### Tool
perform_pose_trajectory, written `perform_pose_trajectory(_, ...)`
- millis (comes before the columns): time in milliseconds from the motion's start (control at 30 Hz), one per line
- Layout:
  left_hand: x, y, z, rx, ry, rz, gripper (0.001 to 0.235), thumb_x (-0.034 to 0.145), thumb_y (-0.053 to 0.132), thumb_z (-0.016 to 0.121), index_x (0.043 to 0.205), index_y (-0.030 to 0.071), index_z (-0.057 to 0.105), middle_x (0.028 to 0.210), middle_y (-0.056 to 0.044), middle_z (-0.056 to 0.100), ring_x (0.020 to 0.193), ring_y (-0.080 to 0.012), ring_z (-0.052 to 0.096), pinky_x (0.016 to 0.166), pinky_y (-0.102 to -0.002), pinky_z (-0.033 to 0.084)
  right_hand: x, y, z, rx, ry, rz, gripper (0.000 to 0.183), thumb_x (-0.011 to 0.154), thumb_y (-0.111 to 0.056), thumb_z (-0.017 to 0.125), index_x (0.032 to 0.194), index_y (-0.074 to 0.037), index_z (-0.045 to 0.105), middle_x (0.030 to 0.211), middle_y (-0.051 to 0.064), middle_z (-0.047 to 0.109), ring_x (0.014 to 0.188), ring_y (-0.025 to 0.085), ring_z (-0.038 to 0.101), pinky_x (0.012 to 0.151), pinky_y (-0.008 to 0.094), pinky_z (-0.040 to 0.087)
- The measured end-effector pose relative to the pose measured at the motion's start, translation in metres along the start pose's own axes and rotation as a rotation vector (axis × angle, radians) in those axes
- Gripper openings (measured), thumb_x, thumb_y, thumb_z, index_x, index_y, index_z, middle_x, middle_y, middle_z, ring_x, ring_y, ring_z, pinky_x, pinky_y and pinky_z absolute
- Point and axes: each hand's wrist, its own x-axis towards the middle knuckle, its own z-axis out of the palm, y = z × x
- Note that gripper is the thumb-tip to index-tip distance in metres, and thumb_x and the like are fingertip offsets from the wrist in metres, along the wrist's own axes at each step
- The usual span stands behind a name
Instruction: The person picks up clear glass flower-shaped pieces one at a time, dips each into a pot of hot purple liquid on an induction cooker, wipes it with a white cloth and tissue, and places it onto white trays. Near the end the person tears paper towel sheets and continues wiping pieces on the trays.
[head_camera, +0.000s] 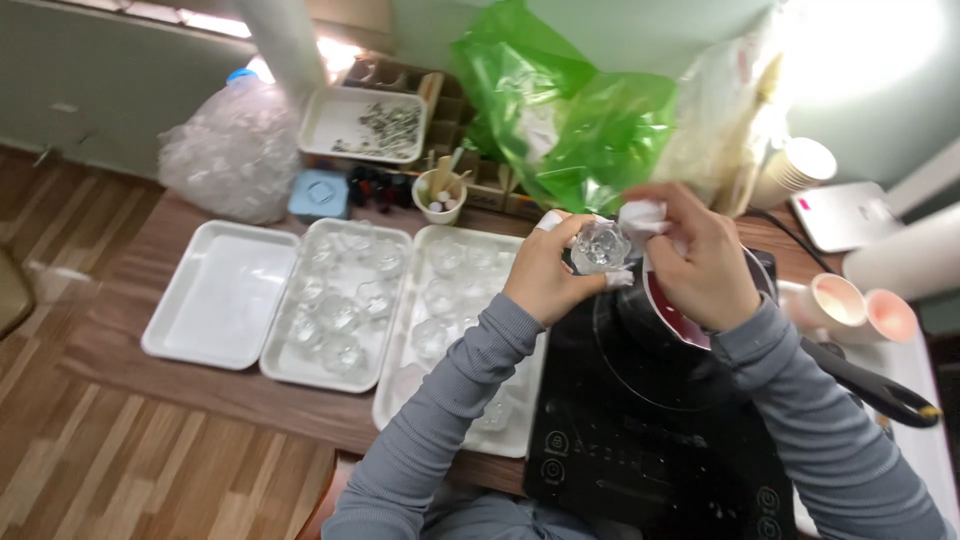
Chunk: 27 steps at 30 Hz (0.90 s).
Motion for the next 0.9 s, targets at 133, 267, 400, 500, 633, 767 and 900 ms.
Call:
perform_pose_trajectory(133,-0.018,0.019,-0.055,0.045,0.000,-0.255,0.064,0.071,0.028,0.088,0.127,0.008,0.066,0.104,-0.008,0.067,0.083,-0.0260,0.070,0.072,-0.035,0.057,0.021,-0.015,0.047,-0.172,-0.075,0.103,0.036,0.086,-0.006,0.058,0.119,-0.007,0.071,0.084,0.017,0.071,0.069,0.027,0.066,0.070,0.037,0.053)
perform_pose_trajectory(267,-0.049,0.009,-0.103,0.244,0.168,-0.201,0.069,0.066,0.031,0.093,0.125,0.008,0.065,0.104,-0.011,0.070,0.088,-0.0317,0.069,0.074,-0.039,0.055,0.041,-0.025,0.103,-0.050,-0.171,-0.053,0.029,0.081,-0.021,0.076,0.104,-0.004,0.069,0.086,0.014,0.074,0.077,0.021,0.074,0.071,0.034,0.056)
perform_pose_trajectory(400,-0.074,-0.007,-0.148,0.433,0.289,-0.207,0.068,0.067,0.028,0.093,0.126,0.007,0.063,0.103,-0.015,0.072,0.092,-0.0341,0.070,0.080,-0.043,0.056,0.059,-0.028,0.166,0.011,-0.275,-0.032,0.023,0.079,-0.024,0.075,0.095,-0.006,0.075,0.080,0.014,0.074,0.072,0.024,0.075,0.068,0.036,0.057)
perform_pose_trajectory(500,-0.084,-0.027,-0.184,0.495,0.324,-0.176,0.069,0.070,0.027,0.093,0.128,0.005,0.062,0.107,-0.016,0.072,0.096,-0.0362,0.070,0.081,-0.043,0.055,0.078,-0.028,0.215,-0.016,-0.225,-0.198,0.023,0.078,-0.022,0.076,0.093,-0.005,0.075,0.083,0.016,0.073,0.076,0.031,0.073,0.070,0.038,0.057)
perform_pose_trajectory(633,-0.101,-0.065,-0.216,0.479,0.324,-0.312,0.069,0.072,0.026,0.091,0.131,0.004,0.061,0.110,-0.017,0.072,0.090,-0.0338,0.071,0.079,-0.041,0.056,0.097,-0.034,0.269,-0.008,-0.300,-0.132,0.025,0.076,-0.023,0.075,0.093,-0.005,0.075,0.080,0.016,0.074,0.076,0.032,0.075,0.071,0.039,0.058)
perform_pose_trajectory(767,-0.120,-0.098,-0.233,0.647,0.309,-0.384,0.067,0.066,0.018,0.091,0.125,0.002,0.064,0.106,-0.019,0.071,0.092,-0.0370,0.066,0.083,-0.045,0.053,0.102,-0.030,0.318,-0.143,-0.330,-0.112,0.025,0.075,-0.026,0.077,0.091,-0.006,0.076,0.081,0.019,0.073,0.079,0.038,0.072,0.075,0.045,0.058)
perform_pose_trajectory(900,-0.127,-0.122,-0.235,0.623,0.310,-0.575,0.066,0.066,0.017,0.086,0.128,0.005,0.065,0.099,-0.018,0.071,0.097,-0.0358,0.065,0.087,-0.043,0.052,0.101,-0.029,0.345,-0.294,-0.367,-0.057,0.025,0.078,-0.028,0.075,0.094,-0.009,0.075,0.085,0.021,0.073,0.083,0.042,0.070,0.077,0.050,0.056)
